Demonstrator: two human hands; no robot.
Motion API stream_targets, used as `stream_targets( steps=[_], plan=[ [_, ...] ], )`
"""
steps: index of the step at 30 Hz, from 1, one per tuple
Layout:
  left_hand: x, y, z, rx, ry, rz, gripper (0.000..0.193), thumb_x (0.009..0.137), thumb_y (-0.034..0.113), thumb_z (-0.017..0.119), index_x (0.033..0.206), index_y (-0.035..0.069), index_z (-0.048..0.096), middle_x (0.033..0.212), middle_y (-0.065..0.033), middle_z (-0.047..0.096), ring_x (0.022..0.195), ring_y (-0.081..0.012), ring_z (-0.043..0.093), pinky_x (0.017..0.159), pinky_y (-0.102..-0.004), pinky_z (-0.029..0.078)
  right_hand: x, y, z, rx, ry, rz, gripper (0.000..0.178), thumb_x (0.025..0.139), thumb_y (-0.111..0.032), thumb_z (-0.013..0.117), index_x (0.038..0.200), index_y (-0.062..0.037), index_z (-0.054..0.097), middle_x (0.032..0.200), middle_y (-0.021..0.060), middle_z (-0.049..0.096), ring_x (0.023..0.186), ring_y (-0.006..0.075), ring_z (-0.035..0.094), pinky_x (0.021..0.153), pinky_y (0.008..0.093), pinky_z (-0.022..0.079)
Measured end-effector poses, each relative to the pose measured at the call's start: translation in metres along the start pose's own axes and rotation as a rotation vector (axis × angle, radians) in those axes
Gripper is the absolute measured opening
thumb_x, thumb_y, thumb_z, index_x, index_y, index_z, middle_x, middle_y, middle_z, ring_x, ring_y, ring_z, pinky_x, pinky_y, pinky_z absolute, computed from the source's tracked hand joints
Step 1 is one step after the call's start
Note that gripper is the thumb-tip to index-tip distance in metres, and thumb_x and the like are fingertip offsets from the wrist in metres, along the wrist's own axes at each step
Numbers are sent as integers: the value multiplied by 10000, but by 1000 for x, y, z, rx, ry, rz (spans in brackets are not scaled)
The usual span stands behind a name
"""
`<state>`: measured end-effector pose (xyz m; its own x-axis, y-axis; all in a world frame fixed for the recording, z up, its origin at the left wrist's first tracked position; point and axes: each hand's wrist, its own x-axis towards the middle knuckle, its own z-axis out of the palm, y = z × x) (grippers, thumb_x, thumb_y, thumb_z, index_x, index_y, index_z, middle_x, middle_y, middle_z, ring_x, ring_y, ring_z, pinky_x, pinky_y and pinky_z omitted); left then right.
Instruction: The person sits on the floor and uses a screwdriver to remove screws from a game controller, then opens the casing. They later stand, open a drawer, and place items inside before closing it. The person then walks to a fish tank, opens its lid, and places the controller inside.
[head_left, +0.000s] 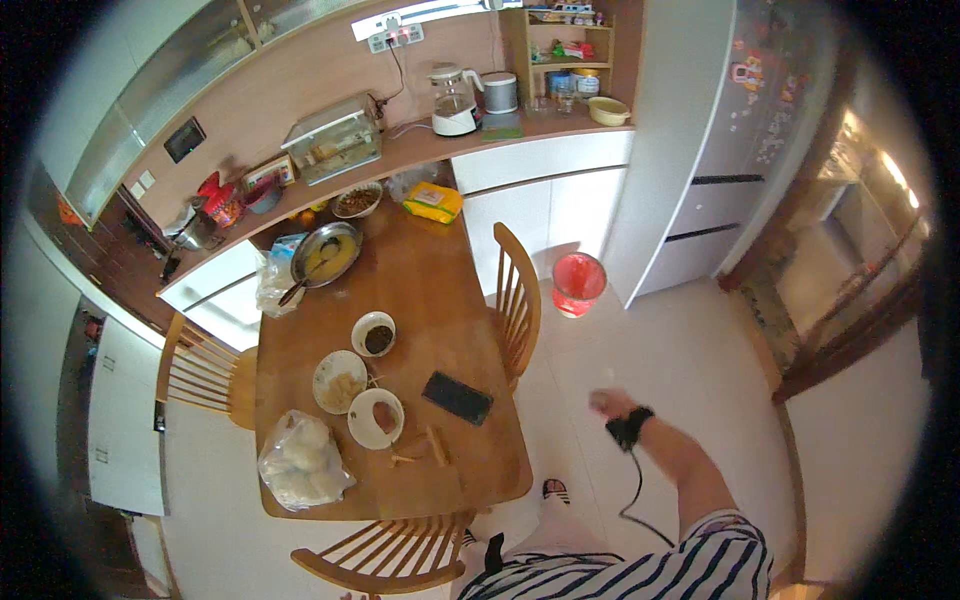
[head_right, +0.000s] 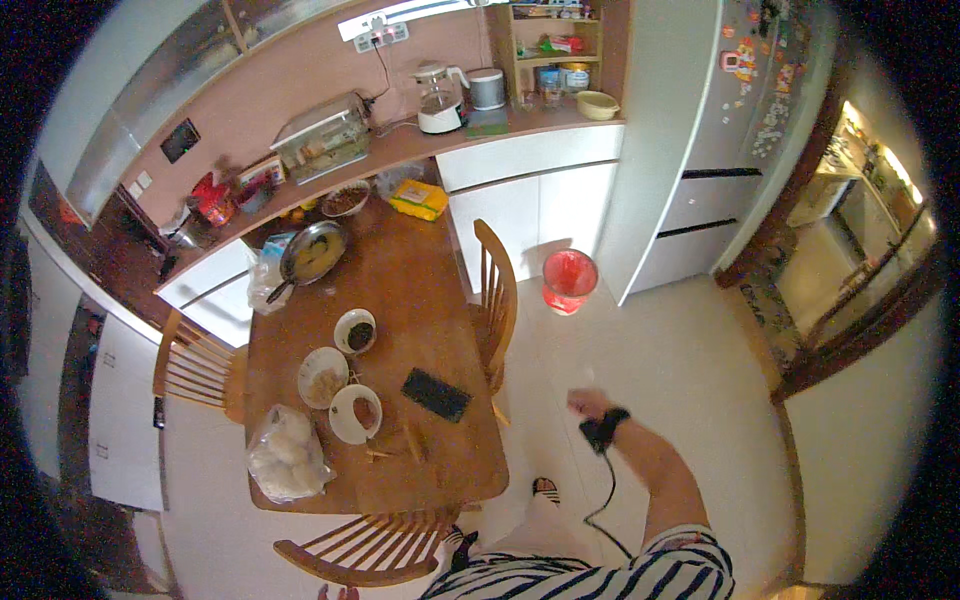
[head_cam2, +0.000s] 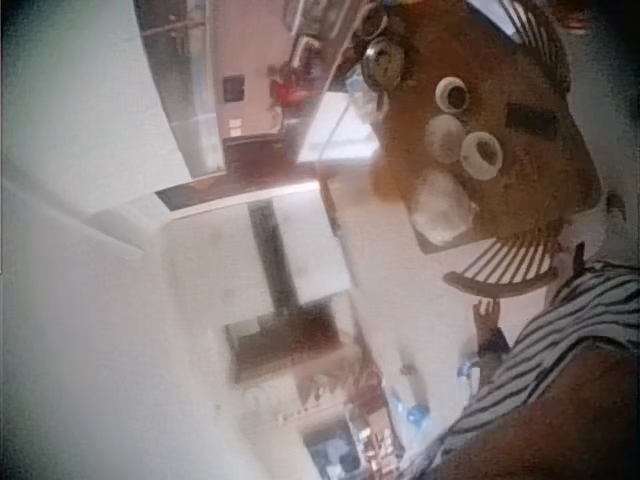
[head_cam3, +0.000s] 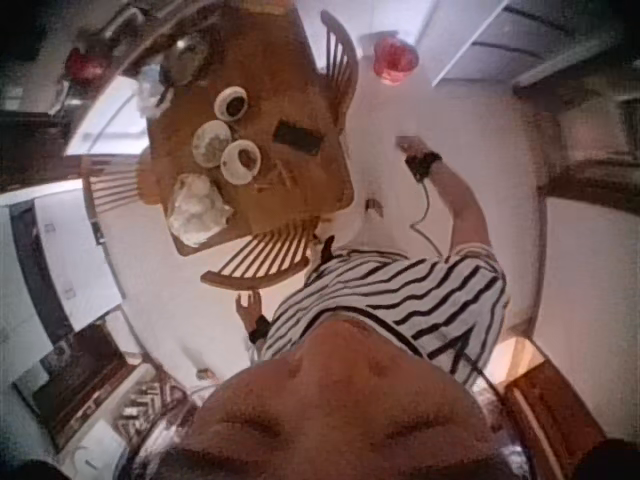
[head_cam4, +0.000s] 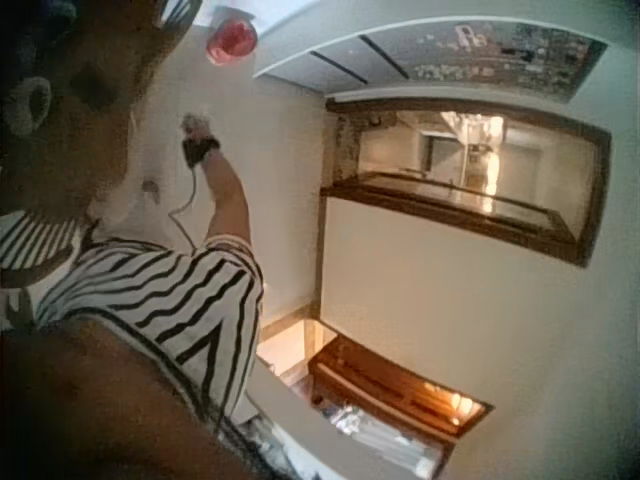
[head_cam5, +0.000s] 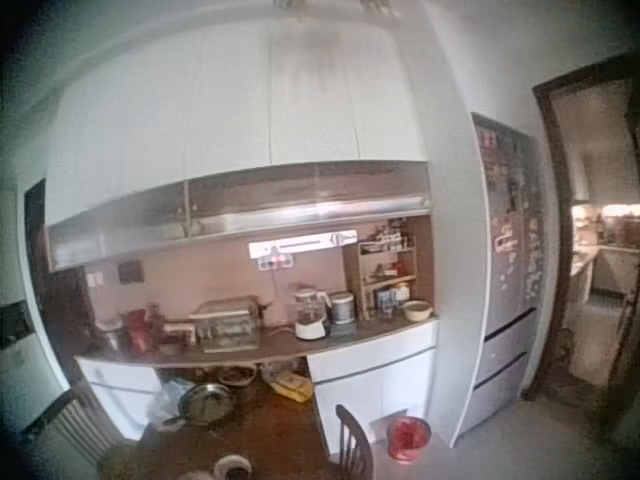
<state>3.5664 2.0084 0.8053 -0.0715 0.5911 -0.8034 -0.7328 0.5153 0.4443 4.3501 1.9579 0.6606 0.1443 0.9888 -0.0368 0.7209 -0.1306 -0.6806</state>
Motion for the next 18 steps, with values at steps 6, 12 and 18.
stream_targets(
  steps=[6,12,18],
  plan=[
    [-40,-41,-60,-397,1,-360,517,840,246,679,1220,-38,473,1141,-190,552,1051,-303,536,955,-421,464,197,92,-131,779,496,1051,611,786,-353,754,1271,-50,540,1022,197,622,861,291,604,770,393,526],
    [-87,-64,-82,-1491,-69,-779,425,966,263,487,1326,37,476,1219,-101,549,1114,-226,510,1028,-422,388,123,156,40,-540,-224,353,607,679,-333,784,1197,-95,575,1139,171,627,1033,310,608,882,430,488],
    [-127,-57,-93,-2539,168,-939,393,949,197,442,1322,76,474,1342,-63,501,1214,-203,475,1054,-454,355,-94,110,195,-472,-784,249,343,745,-282,633,976,-29,633,1047,226,653,994,378,628,813,430,509]
  ],
)
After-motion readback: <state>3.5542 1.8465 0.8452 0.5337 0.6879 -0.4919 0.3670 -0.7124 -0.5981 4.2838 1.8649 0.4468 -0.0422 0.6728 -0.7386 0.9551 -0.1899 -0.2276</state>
